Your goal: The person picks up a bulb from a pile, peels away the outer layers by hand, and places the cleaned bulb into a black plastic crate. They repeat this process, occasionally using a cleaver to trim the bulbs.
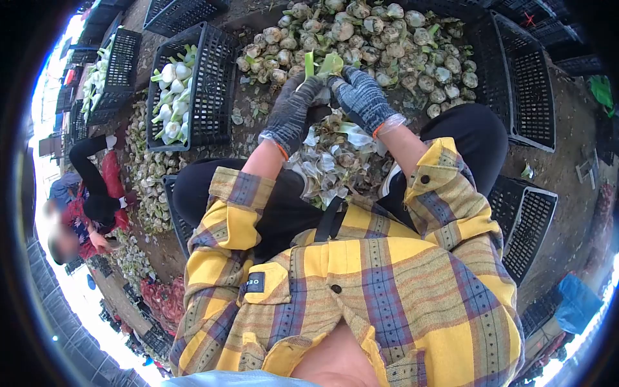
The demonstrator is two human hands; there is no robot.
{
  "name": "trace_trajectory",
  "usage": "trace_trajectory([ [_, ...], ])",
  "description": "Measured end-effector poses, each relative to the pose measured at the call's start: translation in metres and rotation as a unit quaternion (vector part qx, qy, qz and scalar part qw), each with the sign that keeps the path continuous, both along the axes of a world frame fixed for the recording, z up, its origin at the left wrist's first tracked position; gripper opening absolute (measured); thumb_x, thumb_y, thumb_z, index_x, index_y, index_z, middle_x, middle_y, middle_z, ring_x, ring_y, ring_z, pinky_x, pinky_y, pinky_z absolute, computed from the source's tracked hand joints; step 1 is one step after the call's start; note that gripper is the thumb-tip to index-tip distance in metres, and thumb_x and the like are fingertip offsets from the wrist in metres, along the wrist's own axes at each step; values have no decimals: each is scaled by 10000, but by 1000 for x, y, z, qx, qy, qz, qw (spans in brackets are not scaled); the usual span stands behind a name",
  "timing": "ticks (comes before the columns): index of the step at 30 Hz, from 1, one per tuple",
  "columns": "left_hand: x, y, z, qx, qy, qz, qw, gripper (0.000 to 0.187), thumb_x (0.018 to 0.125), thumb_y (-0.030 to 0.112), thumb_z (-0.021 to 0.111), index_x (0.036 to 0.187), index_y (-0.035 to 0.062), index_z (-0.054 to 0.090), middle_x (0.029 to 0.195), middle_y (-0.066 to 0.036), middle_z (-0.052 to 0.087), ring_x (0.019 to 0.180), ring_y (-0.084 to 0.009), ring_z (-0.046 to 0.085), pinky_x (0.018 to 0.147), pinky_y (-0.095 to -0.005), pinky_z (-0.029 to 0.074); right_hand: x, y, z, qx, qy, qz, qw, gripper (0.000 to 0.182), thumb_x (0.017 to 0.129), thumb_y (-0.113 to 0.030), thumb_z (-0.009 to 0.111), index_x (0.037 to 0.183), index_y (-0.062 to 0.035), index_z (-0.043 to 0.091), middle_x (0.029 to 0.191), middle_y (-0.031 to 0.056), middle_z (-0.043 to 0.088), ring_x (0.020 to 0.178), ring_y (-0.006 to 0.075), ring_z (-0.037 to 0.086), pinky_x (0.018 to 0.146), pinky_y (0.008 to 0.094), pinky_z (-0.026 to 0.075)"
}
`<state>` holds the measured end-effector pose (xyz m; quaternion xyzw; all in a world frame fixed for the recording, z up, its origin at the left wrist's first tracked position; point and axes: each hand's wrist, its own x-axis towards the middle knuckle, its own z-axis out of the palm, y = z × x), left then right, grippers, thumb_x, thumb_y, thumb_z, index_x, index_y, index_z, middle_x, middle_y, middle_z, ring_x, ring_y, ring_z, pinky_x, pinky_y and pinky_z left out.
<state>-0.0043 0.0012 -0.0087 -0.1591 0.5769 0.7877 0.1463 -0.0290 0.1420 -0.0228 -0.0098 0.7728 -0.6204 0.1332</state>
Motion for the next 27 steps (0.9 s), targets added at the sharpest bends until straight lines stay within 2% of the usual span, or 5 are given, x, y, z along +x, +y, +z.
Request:
trace_trajectory([
  [5, -5, -8, -9, 222, -100, 54, 968, 310, 852, 279, 522, 1073, 66, 484, 930, -89, 562, 746, -179, 586, 555, -271, 519, -4, 6, -14, -85, -68, -21, 994, 272, 819, -205, 507, 919, 43, 560, 802, 113, 602, 697, 159, 544, 650, 281, 432],
  [11, -3, -10, -2, -23, -121, 47, 991, 257, 855, 285, 522, 1031, 98, 519, 915, -66, 568, 714, -161, 580, 564, -273, 513, 7, 0, 2, 63, 113, 18, 991, 258, 824, -182, 501, 914, 53, 561, 819, 152, 601, 774, 249, 576, 705, 335, 441],
  [17, -18, -25, -14, 145, -87, 180, 969, 264, 859, 301, 505, 1024, 96, 522, 891, -76, 569, 715, -179, 584, 580, -296, 520, -11, 10, -2, -315, -145, -179, 921, 251, 856, -150, 449, 1005, 34, 530, 846, 143, 604, 789, 197, 596, 716, 267, 464],
  [22, -20, -26, -12, 46, -76, 219, 972, 327, 882, 373, 425, 964, 91, 569, 785, -48, 586, 681, -123, 558, 532, -247, 463, 9, 12, -8, 391, 85, 248, 882, 742, 706, -538, 567, 1202, -2, 436, 1137, 209, 522, 1093, 314, 485, 938, 349, 363],
  [27, -14, -25, -13, -184, 44, 108, 976, 367, 908, 295, 404, 981, -15, 585, 886, -124, 611, 760, -167, 560, 704, -282, 429, -6, 6, 11, 37, 4, 136, 990, 565, 748, -424, 619, 1120, -15, 504, 1012, 164, 584, 931, 255, 572, 801, 323, 453],
])
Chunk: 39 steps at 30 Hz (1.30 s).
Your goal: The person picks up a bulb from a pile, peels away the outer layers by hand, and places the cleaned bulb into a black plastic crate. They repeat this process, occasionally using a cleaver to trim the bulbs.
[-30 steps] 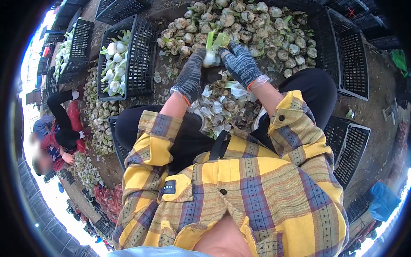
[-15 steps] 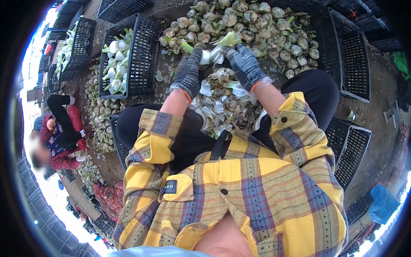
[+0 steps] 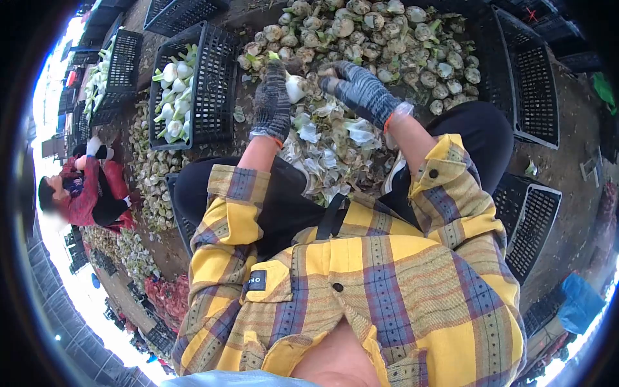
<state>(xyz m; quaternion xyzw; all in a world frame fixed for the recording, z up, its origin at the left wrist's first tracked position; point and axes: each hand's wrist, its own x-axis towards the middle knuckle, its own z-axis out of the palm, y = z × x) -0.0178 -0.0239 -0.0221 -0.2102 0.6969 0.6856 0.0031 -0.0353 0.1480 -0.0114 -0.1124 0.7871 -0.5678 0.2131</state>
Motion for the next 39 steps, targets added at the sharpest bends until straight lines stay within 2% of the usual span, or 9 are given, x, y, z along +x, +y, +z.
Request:
trace_trajectory([
  [2, 6, 7, 1, -175, 162, -105, 966, 399, 877, 350, 467, 996, -23, 546, 827, -112, 588, 751, -208, 575, 672, -313, 456, -2, -4, 6, -142, -327, -42, 933, 396, 783, -353, 614, 1004, -31, 546, 840, 91, 595, 693, 168, 594, 611, 272, 488],
  [4, 8, 6, 0, -106, 102, -129, 981, 356, 880, 264, 465, 1071, -33, 515, 886, -178, 589, 819, -302, 563, 733, -359, 434, 5, -6, 14, -128, -321, -54, 937, 349, 791, -369, 602, 912, -46, 551, 730, 40, 559, 552, 119, 552, 498, 242, 463],
  [6, 7, -1, -8, -407, 309, -223, 830, 318, 875, 211, 464, 1098, -10, 517, 924, -219, 576, 825, -351, 550, 732, -382, 430, 7, -7, 8, -162, -316, -36, 934, 349, 792, -338, 604, 942, -26, 561, 767, 52, 578, 602, 131, 570, 531, 253, 476],
  [8, 3, -1, -15, -397, 372, -189, 817, 322, 887, 240, 442, 1091, 4, 524, 916, -229, 572, 819, -331, 553, 730, -380, 428, 7, 2, 2, -221, -284, -8, 933, 337, 794, -302, 602, 966, -14, 573, 809, 55, 593, 654, 130, 582, 567, 258, 487],
  [10, 7, 9, 12, -189, 83, -189, 960, 353, 898, 285, 413, 1053, -5, 541, 877, -226, 579, 786, -324, 554, 718, -371, 430, 4, 4, -3, -194, -262, 6, 945, 328, 799, -268, 594, 984, 2, 576, 850, 61, 603, 702, 130, 588, 609, 265, 496],
  [20, 8, 14, 17, -51, 41, -120, 991, 427, 875, 378, 454, 919, -18, 607, 786, -172, 605, 679, -213, 546, 635, -340, 420, 9, 5, 1, -221, -278, -1, 935, 285, 829, -153, 548, 1027, 50, 517, 878, 128, 607, 744, 216, 626, 695, 325, 530],
  [22, 4, 7, 4, -192, 58, -148, 968, 395, 879, 344, 461, 942, -16, 611, 845, -120, 623, 737, -162, 554, 682, -301, 431, 9, 4, -6, -167, -228, -10, 959, 276, 825, -167, 560, 995, 49, 533, 861, 124, 609, 733, 215, 627, 684, 327, 533],
  [26, 8, 10, -2, -118, 191, -140, 964, 366, 888, 319, 451, 979, 0, 606, 901, -89, 622, 807, -130, 547, 745, -269, 426, 6, 2, -1, -181, -269, -56, 944, 311, 795, -230, 613, 948, 38, 582, 785, 69, 620, 686, 125, 592, 612, 252, 480],
  [39, 5, 19, 16, -4, 12, -110, 994, 308, 846, 311, 543, 957, 32, 613, 835, -44, 600, 736, -104, 522, 692, -250, 430, 0, 5, -36, 71, 33, -91, 993, 323, 741, -266, 616, 861, 30, 573, 765, 181, 611, 703, 266, 602, 659, 347, 467],
])
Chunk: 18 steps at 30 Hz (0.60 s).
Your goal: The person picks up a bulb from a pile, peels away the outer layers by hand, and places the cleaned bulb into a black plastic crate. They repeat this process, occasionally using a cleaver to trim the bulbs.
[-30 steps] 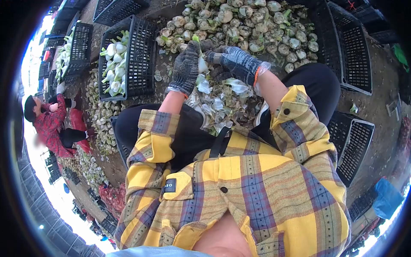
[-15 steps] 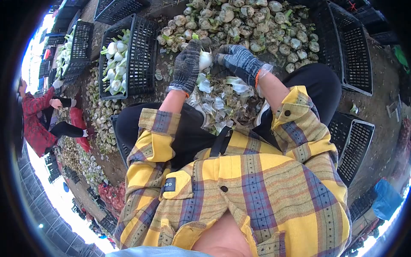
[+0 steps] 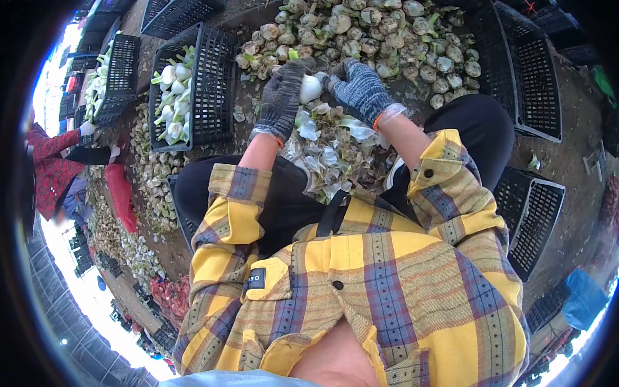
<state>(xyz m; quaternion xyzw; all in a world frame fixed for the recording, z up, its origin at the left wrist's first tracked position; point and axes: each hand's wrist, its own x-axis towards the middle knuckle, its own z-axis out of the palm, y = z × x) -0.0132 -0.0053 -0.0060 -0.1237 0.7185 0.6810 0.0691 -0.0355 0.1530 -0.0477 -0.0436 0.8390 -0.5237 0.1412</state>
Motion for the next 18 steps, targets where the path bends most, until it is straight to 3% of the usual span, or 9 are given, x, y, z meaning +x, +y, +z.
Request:
trace_trajectory([
  [2, 0, 2, -3, 9, -25, 14, 1000, 322, 839, 325, 551, 958, 32, 612, 839, -49, 598, 735, -107, 524, 691, -251, 429, 7, -4, 22, 3, 2, -29, 1000, 307, 736, -251, 621, 848, 30, 569, 770, 183, 607, 703, 269, 601, 659, 351, 466],
  [5, -2, -3, -14, -3, -24, 12, 1000, 378, 826, 352, 563, 990, 11, 574, 886, -48, 569, 759, -112, 536, 667, -246, 458, 12, -8, 34, 81, 99, -1, 992, 136, 820, -58, 538, 921, 29, 517, 818, 150, 594, 660, 195, 616, 618, 287, 524],
  [6, -2, -3, -11, 11, -35, 29, 999, 390, 826, 350, 562, 1021, 12, 558, 902, -53, 564, 758, -119, 541, 663, -249, 467, 9, -12, 28, -110, -32, -80, 990, 176, 812, -82, 546, 937, 35, 506, 816, 158, 598, 663, 214, 614, 617, 304, 523],
  [7, -3, -3, -9, 26, -45, 45, 998, 404, 827, 348, 561, 1051, 13, 542, 919, -58, 560, 757, -125, 545, 660, -253, 476, 6, -14, 23, -295, -160, -154, 929, 217, 804, -105, 555, 953, 42, 494, 815, 165, 601, 666, 232, 611, 617, 321, 521],
  [9, -3, -4, -12, 56, -62, 57, 995, 402, 836, 335, 546, 1079, 16, 528, 943, -70, 554, 781, -130, 544, 658, -256, 479, 2, -10, 20, -271, -194, -163, 929, 206, 840, -56, 501, 1022, 27, 455, 834, 146, 589, 740, 245, 618, 661, 362, 549],
  [13, -4, -7, -16, 100, -27, 67, 992, 381, 851, 322, 512, 1082, 19, 527, 969, -82, 548, 842, -130, 531, 712, -256, 463, 1, -10, 22, -382, -230, -194, 874, 150, 844, -93, 505, 949, 13, 488, 813, 124, 573, 641, 214, 610, 611, 322, 540],
  [15, -4, -7, -17, 158, -38, 75, 984, 379, 855, 319, 503, 1086, 21, 529, 975, -83, 548, 858, -131, 526, 733, -252, 451, 4, -10, 35, -440, -348, -124, 819, 184, 837, -141, 542, 950, 1, 512, 815, 101, 574, 663, 186, 602, 629, 303, 532],
  [16, -5, -8, -23, 160, -16, 50, 986, 388, 854, 333, 502, 1087, 24, 534, 988, -84, 551, 862, -137, 527, 752, -256, 437, 7, -11, 36, -406, -282, -39, 868, 241, 804, -183, 606, 951, -4, 539, 798, 72, 583, 682, 158, 588, 649, 278, 520],
  [18, -5, -8, -21, 161, 6, 26, 987, 398, 853, 346, 502, 1088, 27, 539, 1001, -84, 554, 866, -143, 528, 770, -259, 424, 8, -12, 27, -349, -254, -19, 902, 253, 795, -189, 612, 956, -5, 546, 839, 79, 594, 710, 159, 597, 677, 293, 518],
])
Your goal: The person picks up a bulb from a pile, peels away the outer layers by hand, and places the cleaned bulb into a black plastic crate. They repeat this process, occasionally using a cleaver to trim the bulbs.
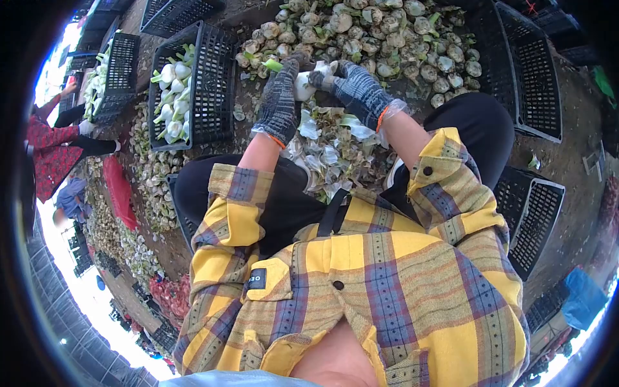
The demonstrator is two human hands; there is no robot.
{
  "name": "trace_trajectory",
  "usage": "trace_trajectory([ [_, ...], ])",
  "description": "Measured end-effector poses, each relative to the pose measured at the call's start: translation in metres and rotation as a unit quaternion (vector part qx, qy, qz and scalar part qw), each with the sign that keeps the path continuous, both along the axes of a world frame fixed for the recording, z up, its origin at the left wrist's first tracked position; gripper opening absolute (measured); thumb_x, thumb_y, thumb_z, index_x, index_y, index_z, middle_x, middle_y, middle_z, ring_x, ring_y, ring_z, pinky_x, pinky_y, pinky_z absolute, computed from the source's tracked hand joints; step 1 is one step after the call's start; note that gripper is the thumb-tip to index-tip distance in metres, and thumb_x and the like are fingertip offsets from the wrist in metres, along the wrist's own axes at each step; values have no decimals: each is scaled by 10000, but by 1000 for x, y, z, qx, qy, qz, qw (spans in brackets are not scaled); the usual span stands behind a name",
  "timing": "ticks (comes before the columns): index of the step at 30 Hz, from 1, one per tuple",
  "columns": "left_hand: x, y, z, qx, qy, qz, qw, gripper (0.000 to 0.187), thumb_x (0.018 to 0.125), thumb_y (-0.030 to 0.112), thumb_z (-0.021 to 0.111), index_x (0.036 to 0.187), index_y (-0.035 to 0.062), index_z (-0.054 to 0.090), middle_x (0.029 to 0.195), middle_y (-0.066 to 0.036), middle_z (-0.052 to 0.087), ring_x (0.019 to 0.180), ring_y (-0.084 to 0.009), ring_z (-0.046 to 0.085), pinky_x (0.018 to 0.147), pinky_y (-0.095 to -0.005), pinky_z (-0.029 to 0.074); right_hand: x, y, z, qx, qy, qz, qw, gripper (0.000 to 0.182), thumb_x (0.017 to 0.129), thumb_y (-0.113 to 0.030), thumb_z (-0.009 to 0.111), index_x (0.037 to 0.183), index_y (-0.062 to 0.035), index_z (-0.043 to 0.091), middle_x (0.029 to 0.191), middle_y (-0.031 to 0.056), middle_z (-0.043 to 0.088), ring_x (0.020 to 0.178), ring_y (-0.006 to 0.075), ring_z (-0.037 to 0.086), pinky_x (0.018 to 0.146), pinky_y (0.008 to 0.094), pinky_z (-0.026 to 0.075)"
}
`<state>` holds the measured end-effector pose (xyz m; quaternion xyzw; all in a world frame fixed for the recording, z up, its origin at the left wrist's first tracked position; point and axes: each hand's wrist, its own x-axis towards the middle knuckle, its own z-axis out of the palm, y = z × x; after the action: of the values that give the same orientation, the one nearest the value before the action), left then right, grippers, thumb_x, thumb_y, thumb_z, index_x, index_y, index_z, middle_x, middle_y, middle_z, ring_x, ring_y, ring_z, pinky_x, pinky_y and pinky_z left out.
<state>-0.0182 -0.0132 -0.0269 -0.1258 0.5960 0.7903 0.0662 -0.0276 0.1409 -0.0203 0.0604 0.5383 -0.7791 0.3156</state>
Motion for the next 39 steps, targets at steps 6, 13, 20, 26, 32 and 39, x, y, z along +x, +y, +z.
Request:
trace_trajectory([
  [6, 7, 3, 20, -213, -76, 14, 974, 453, 844, 423, 502, 1065, 30, 549, 1000, -88, 563, 832, -161, 549, 739, -284, 442, -3, 1, -1, 40, 13, -58, 997, 173, 792, -49, 538, 942, 32, 509, 882, 120, 586, 790, 215, 612, 737, 330, 527],
  [13, 0, -1, -2, -4, -125, 86, 988, 346, 855, 358, 504, 1012, 49, 506, 921, -92, 557, 762, -167, 579, 599, -283, 516, -11, 8, -9, -27, -35, -196, 980, 147, 808, -16, 499, 947, 33, 502, 896, 143, 581, 795, 256, 610, 726, 384, 540],
  [20, -11, -11, -3, 166, -175, 146, 959, 267, 825, 306, 540, 949, 70, 529, 818, -79, 588, 674, -190, 593, 546, -323, 523, -30, 26, -49, 32, 24, -244, 969, 190, 822, -41, 501, 990, 47, 495, 874, 167, 575, 730, 213, 599, 664, 338, 539],
  [26, -10, -48, 69, 79, -75, 121, 987, 267, 791, 267, 595, 934, 44, 556, 735, -85, 598, 589, -184, 593, 511, -276, 530, 5, 13, -22, 467, 364, 234, 771, 481, 785, -339, 572, 1164, -54, 492, 1139, 178, 517, 1073, 272, 487, 872, 327, 423],
  [32, 38, -184, 97, -481, 206, 121, 844, 368, 833, 279, 551, 1122, 55, 507, 1016, -120, 529, 810, -141, 564, 580, -233, 505, -14, 23, -51, 471, 237, 221, 820, 540, 743, -470, 529, 1055, -31, 574, 1067, 194, 562, 1003, 327, 530, 878, 348, 404],
  [39, 195, -320, -36, -522, -298, 171, 781, 453, 889, 406, 422, 1145, 42, 506, 1007, -84, 572, 855, -160, 555, 714, -290, 449, -64, 43, -99, 515, 205, 166, 816, 514, 723, -444, 530, 1025, -32, 583, 1051, 202, 566, 992, 326, 538, 870, 356, 408],
])
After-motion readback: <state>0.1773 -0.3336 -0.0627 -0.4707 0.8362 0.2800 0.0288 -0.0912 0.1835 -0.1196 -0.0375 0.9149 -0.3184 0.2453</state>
